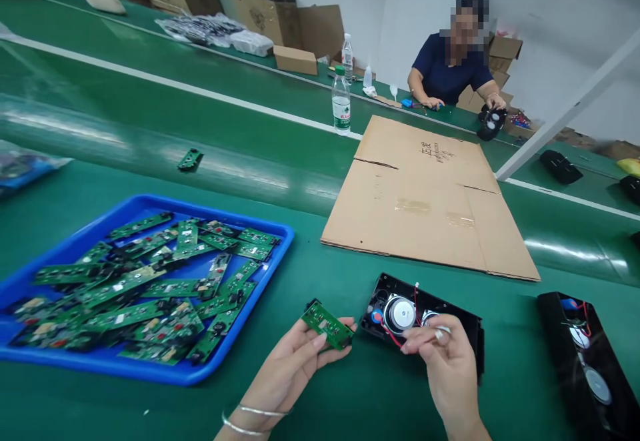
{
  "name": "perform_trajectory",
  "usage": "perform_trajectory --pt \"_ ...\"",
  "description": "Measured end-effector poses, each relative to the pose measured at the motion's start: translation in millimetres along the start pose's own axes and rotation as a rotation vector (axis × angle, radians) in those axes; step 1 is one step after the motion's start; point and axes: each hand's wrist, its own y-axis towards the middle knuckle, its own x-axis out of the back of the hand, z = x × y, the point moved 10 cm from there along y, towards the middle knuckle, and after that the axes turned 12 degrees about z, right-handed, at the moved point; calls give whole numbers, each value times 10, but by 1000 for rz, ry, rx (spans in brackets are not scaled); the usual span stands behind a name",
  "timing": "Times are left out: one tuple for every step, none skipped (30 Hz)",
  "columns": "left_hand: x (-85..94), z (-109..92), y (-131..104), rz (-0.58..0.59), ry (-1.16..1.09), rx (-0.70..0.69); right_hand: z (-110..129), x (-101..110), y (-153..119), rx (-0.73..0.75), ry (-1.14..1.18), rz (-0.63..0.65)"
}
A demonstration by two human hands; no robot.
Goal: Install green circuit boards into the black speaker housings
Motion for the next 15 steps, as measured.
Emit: perform_trajectory --pt "-37 5 -2 25 14 12 -101 -55 11 -84 71 4" --pt "-78 11 -7 51 41 23 -157 -125 19 -146 65 26" --pt "-120 16 -15 76 72 30 -161 -197 31 -173 -12 61" --pt "-160 21 -26 97 99 32 -118 -257 46 -163 -136 91" --pt "-197 22 -39 113 122 24 -38 -311 61 -120 -274 112" --pt "-229 17 -53 122 141 8 60 -360 72 -55 -400 121" --pt "-253 6 -67 124 165 -16 157 -407 75 16 -496 123" --pt "-272 -13 -81 120 209 -47 234 -441 73 75 -559 117" --pt "-287 -33 -94 112 273 -75 284 -464 69 114 -596 111" --pt "-293 -54 -106 95 353 -97 312 -482 65 138 -616 111" --pt "-294 -72 -115 72 438 -112 327 -495 60 154 -625 110" --pt "-293 -85 -122 48 522 -115 337 -502 54 166 -630 108" --pt "-295 -92 -124 30 600 -107 344 -509 47 177 -634 107" --pt "-310 -90 -121 26 667 -89 353 -519 38 191 -639 108" --pt "-336 -86 -115 36 725 -69 364 -534 29 209 -646 111"
